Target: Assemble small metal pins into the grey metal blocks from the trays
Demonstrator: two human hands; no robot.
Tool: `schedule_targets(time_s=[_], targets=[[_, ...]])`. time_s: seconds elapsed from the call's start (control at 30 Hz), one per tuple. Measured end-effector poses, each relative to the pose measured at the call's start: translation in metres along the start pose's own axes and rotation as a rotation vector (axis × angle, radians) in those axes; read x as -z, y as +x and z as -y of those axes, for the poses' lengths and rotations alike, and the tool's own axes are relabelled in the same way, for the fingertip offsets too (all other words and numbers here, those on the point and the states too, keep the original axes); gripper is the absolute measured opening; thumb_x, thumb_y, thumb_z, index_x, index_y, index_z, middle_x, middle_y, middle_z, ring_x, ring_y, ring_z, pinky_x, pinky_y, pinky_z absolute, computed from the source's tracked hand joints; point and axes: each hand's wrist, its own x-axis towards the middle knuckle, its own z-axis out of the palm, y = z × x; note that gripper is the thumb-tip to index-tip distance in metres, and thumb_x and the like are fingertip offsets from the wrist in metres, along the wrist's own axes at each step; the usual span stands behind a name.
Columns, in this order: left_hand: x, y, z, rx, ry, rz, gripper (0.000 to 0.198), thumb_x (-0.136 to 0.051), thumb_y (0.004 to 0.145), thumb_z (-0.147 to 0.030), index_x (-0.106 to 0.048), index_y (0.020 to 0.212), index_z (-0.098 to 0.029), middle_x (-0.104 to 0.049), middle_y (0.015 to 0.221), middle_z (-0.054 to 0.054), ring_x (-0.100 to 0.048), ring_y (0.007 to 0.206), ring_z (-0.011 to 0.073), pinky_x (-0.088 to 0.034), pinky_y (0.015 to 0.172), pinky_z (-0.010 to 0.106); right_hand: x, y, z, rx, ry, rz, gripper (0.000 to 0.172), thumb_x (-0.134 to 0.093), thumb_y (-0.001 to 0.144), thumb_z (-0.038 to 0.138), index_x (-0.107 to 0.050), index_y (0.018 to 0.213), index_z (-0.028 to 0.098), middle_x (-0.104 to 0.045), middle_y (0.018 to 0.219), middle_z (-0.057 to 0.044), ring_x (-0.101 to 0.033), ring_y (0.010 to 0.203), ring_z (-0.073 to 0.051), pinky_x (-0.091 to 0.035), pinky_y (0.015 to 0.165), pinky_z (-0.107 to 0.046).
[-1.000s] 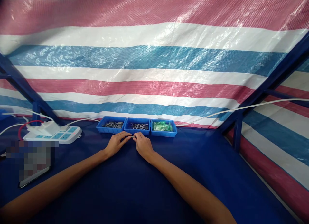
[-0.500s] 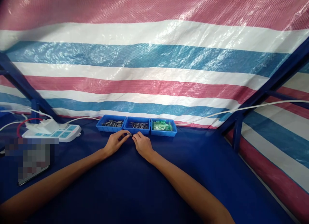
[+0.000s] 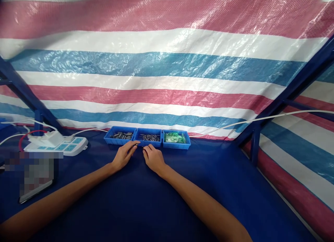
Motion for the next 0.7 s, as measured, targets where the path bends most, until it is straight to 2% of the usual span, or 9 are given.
schedule_targets(time_s=[0.07,0.13,0.3,0.53,0.7], targets=[[0.001,0.000,0.000,-0.039,0.008,0.001,0.033,-0.034,0.096,-0.030,-0.055,0.120,-0.021,-0.063,0.102,0.007,-0.061,0.090,0.0161,-0.048,0.084,0.028,0.001,0.000,0.001,-0.004,0.017,-0.007,0.022,-0.038,0.096,0.023,-0.057,0.105,0.019,-0.060,0.097,-0.007,-0.061,0.084,-0.017,-0.046,0.074,-0.026],[0.001,0.000,0.001,-0.034,-0.001,0.010,0.033,-0.034,0.096,-0.031,-0.055,0.119,-0.021,-0.063,0.102,0.007,-0.061,0.093,0.0166,-0.048,0.085,0.028,0.001,0.000,0.001,-0.010,0.042,-0.018,0.023,-0.039,0.095,0.023,-0.055,0.111,0.019,-0.061,0.100,-0.007,-0.061,0.087,-0.019,-0.047,0.076,-0.027],[-0.003,-0.004,0.010,0.071,-0.042,0.105,0.033,-0.035,0.095,-0.036,-0.049,0.120,-0.021,-0.063,0.080,0.001,-0.061,0.072,0.0130,-0.048,0.069,0.022,0.002,-0.001,0.002,0.026,0.104,-0.019,0.030,-0.039,0.096,0.026,-0.049,0.123,0.017,-0.061,0.104,-0.009,-0.060,0.089,-0.019,-0.047,0.079,-0.029],[-0.004,-0.005,0.010,0.076,-0.069,0.123,0.030,-0.036,0.095,-0.036,-0.050,0.117,-0.021,-0.062,0.075,-0.001,-0.061,0.067,0.0114,-0.047,0.065,0.020,0.001,-0.002,0.001,0.114,0.095,0.027,0.026,-0.037,0.097,0.028,-0.055,0.112,0.017,-0.061,0.101,-0.008,-0.061,0.085,-0.018,-0.047,0.075,-0.027],[-0.004,-0.003,0.010,0.009,-0.052,0.053,0.030,-0.039,0.095,-0.034,-0.059,0.110,-0.019,-0.066,0.085,0.002,-0.059,0.059,0.0094,-0.048,0.061,0.020,-0.002,-0.002,-0.002,0.090,0.107,-0.013,0.026,-0.033,0.098,0.026,-0.056,0.107,0.017,-0.063,0.096,-0.007,-0.061,0.084,-0.018,-0.047,0.074,-0.026]])
